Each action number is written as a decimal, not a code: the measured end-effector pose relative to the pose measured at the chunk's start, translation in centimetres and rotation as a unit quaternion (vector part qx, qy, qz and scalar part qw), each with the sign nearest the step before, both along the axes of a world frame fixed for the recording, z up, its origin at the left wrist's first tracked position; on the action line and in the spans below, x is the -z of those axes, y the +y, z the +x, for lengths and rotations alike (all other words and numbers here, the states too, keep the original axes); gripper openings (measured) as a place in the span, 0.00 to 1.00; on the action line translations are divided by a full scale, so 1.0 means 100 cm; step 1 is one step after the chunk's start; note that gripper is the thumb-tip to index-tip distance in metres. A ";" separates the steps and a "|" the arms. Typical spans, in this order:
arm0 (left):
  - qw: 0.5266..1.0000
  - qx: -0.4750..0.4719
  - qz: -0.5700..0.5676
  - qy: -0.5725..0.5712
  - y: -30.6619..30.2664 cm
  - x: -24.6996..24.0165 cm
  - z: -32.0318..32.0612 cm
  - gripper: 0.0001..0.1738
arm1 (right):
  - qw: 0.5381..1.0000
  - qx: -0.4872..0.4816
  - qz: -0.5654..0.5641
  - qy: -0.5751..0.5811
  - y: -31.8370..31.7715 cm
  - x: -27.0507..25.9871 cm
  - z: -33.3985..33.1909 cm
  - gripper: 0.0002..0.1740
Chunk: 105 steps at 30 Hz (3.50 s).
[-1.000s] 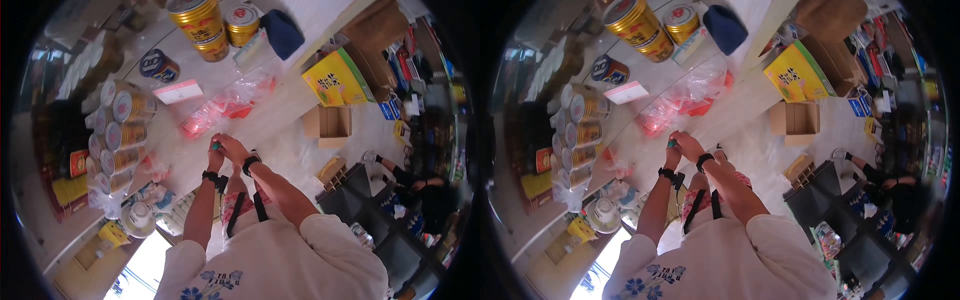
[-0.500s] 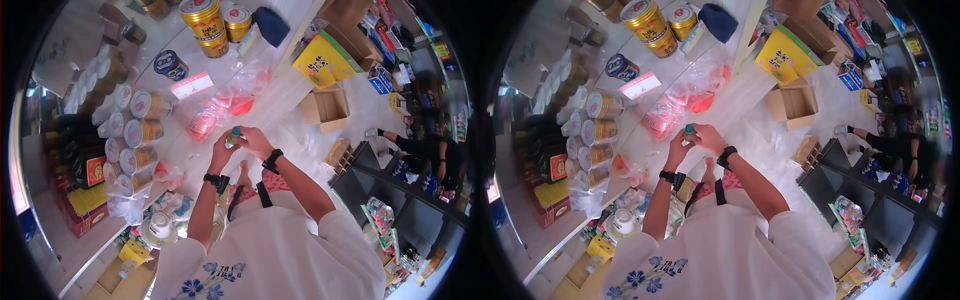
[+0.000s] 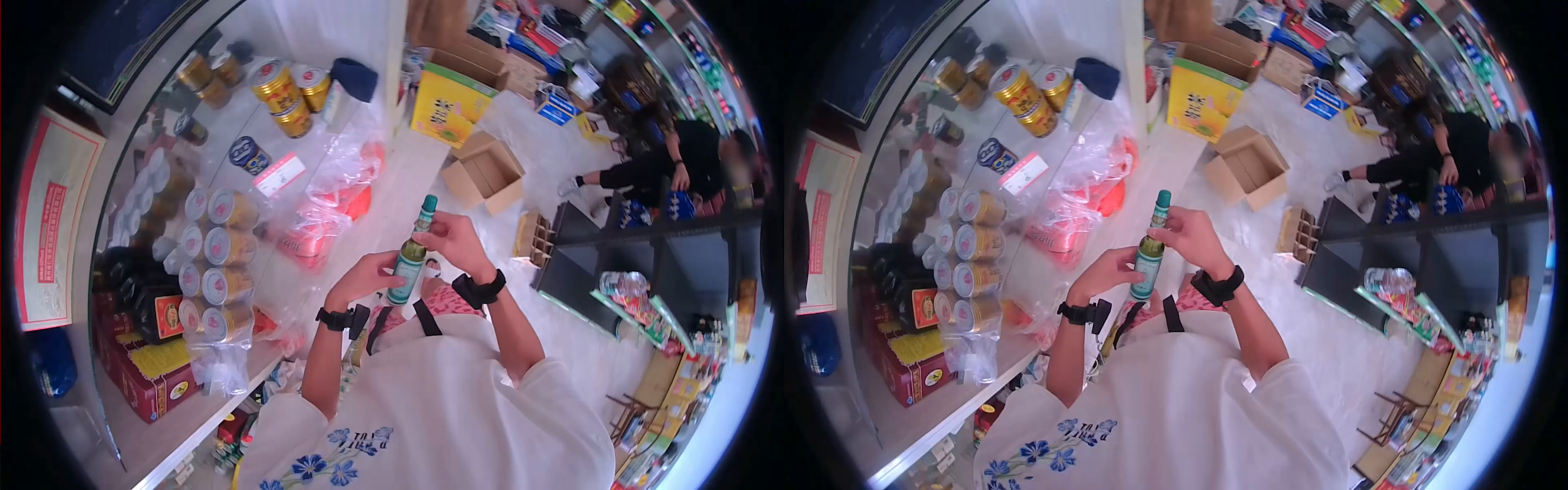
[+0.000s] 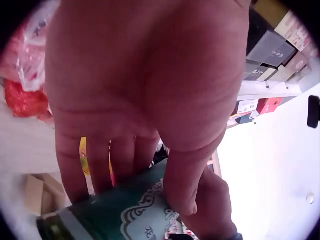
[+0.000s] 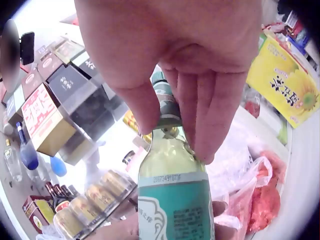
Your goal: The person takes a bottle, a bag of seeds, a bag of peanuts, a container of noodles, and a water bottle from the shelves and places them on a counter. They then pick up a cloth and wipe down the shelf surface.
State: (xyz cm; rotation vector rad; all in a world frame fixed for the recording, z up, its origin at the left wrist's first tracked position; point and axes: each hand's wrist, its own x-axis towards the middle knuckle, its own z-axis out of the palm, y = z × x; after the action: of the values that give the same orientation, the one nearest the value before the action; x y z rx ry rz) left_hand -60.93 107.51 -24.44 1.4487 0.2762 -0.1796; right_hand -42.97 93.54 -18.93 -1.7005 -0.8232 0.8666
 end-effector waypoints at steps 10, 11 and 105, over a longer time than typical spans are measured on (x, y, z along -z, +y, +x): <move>0.982 0.189 0.006 -0.003 -0.078 -0.029 0.073 0.28 | 0.983 0.183 -0.007 -0.023 -0.139 -0.045 0.014 0.10; 0.980 0.195 -0.029 -0.019 -0.093 -0.030 0.081 0.28 | 0.978 0.207 0.033 0.001 -0.158 -0.033 0.014 0.11; 0.857 0.188 0.281 -0.389 -1.219 -0.074 0.723 0.32 | 0.744 0.538 0.047 -0.392 -1.224 -0.074 0.509 0.12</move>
State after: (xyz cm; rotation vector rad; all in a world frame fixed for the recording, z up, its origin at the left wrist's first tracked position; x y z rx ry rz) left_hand 11.39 -14.35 -17.06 2.0197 -0.6819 0.2028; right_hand 7.96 -28.87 -11.56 -2.0241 -0.2208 -0.7303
